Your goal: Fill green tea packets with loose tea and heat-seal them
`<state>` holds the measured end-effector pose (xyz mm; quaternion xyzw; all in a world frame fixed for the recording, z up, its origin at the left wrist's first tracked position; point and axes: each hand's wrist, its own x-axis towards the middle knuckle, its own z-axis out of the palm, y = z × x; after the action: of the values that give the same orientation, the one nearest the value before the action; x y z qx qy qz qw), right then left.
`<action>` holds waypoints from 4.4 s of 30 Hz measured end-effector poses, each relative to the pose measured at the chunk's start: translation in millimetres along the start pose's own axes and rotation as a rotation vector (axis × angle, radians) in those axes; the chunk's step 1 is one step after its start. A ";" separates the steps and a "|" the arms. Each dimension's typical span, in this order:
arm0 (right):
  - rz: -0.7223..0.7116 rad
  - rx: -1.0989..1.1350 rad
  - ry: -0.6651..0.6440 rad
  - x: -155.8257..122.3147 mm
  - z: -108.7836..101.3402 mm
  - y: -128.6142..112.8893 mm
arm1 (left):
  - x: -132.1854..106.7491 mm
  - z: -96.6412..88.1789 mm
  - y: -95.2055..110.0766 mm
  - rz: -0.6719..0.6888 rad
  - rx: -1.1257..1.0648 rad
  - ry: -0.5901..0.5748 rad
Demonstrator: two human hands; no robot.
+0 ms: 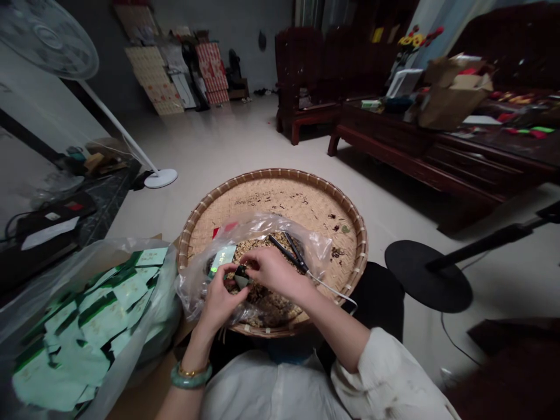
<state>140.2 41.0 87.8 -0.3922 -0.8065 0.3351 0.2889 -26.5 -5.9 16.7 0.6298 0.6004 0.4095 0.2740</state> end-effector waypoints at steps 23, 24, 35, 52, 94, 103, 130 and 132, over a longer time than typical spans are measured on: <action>0.007 0.087 0.104 -20.8 24.8 11.2 | -9.0 -4.8 1.0 0.024 0.018 0.028; 0.029 0.134 0.108 -18.3 21.9 13.5 | -7.7 -7.0 1.5 -0.045 -0.047 -0.029; 0.241 0.509 0.074 -2.6 14.2 33.8 | 3.1 -3.2 15.8 -0.404 -0.574 -0.213; 0.099 0.117 0.195 4.0 28.2 50.4 | 0.6 11.3 16.5 -0.389 -0.480 -0.371; -0.068 -0.584 0.004 -34.1 -1.5 -4.4 | -1.0 4.9 18.1 0.038 -0.018 0.005; -0.140 -0.329 0.053 -19.9 -10.6 -1.4 | 2.9 6.8 1.5 -0.147 -0.097 0.005; -0.086 0.101 0.150 -20.3 -3.2 6.1 | -1.4 7.7 12.4 -0.230 -0.439 -0.139; 0.002 0.179 0.161 -14.5 2.7 15.3 | -2.9 8.1 15.0 -0.317 -0.534 -0.183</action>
<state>152.5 35.3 71.5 -0.3911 -0.7472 0.3735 0.3864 -11.5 -9.4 24.5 0.4686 0.5351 0.4465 0.5429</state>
